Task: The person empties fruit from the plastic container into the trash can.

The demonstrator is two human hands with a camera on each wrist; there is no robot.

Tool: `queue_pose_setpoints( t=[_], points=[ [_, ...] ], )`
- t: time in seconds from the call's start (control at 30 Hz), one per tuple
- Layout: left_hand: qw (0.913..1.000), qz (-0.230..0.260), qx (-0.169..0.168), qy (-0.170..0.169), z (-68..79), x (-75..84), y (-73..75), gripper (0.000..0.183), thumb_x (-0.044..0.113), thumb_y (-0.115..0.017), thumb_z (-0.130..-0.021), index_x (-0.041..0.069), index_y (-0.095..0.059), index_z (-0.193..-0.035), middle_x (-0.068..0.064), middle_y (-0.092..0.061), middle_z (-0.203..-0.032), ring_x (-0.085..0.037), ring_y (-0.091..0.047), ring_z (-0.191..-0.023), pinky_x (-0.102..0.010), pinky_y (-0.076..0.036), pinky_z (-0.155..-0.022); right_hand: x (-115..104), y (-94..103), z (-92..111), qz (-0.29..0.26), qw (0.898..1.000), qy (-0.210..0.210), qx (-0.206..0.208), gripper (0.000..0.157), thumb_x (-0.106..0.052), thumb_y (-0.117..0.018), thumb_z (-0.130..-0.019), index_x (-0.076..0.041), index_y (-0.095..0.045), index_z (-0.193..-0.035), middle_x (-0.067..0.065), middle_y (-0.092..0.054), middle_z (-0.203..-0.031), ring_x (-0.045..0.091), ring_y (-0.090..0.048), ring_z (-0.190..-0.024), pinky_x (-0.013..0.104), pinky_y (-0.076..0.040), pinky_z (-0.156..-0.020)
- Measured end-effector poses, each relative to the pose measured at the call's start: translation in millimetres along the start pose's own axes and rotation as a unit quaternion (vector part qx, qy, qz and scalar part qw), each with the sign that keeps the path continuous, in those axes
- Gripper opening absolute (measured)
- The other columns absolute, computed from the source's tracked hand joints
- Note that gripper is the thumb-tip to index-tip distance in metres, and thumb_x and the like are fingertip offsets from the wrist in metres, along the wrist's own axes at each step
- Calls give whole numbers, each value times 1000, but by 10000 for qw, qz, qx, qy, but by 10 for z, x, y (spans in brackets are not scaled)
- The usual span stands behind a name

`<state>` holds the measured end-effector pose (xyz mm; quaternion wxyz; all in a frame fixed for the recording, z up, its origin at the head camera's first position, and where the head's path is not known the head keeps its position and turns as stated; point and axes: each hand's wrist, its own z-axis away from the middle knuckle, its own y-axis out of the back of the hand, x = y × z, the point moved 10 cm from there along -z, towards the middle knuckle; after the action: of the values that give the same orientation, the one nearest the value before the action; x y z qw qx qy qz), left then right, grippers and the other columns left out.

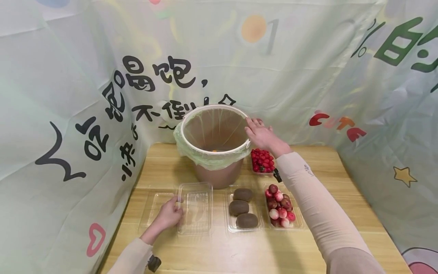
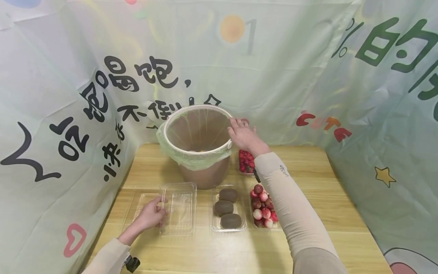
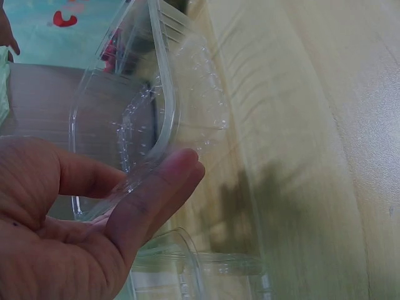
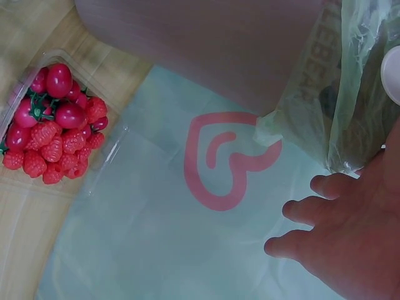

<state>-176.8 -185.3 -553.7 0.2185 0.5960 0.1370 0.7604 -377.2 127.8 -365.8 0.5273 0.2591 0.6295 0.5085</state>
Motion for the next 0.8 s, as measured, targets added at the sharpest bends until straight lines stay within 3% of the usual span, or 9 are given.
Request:
queue_pose_setpoints(
  t=[0.2, 0.57, 0.8],
  points=[
    [9997, -101, -209, 36, -14, -44, -36, 41, -5, -54, -96, -8, -54, -136, -11, -62, -64, -10, -48, -44, -19, -41, -43, -7, 3, 9, -48, 10000, -20, -15, 69, -46, -20, -112, -12, -7, -171, 24, -8, -176, 51, -6, -162, 76, -2, -126],
    [9992, -296, -253, 133, -3, -119, -52, 49, -6, -56, -95, -15, -48, -142, -15, -69, -74, -15, -57, -47, -27, -50, -45, 4, -16, 3, -45, 9999, -81, -65, 68, -45, -20, -113, -14, -4, -171, 24, -7, -176, 50, -4, -162, 74, 0, -127],
    [9986, -448, -185, 202, 14, -134, -58, 56, -5, -57, -95, -18, -42, -147, -9, -59, -69, -13, -53, -50, -30, -53, -47, -10, -15, 9, -52, 9999, -72, -67, 67, -44, -21, -113, -13, -5, -171, 24, -7, -176, 50, -5, -162, 75, -1, -126]
  ],
)
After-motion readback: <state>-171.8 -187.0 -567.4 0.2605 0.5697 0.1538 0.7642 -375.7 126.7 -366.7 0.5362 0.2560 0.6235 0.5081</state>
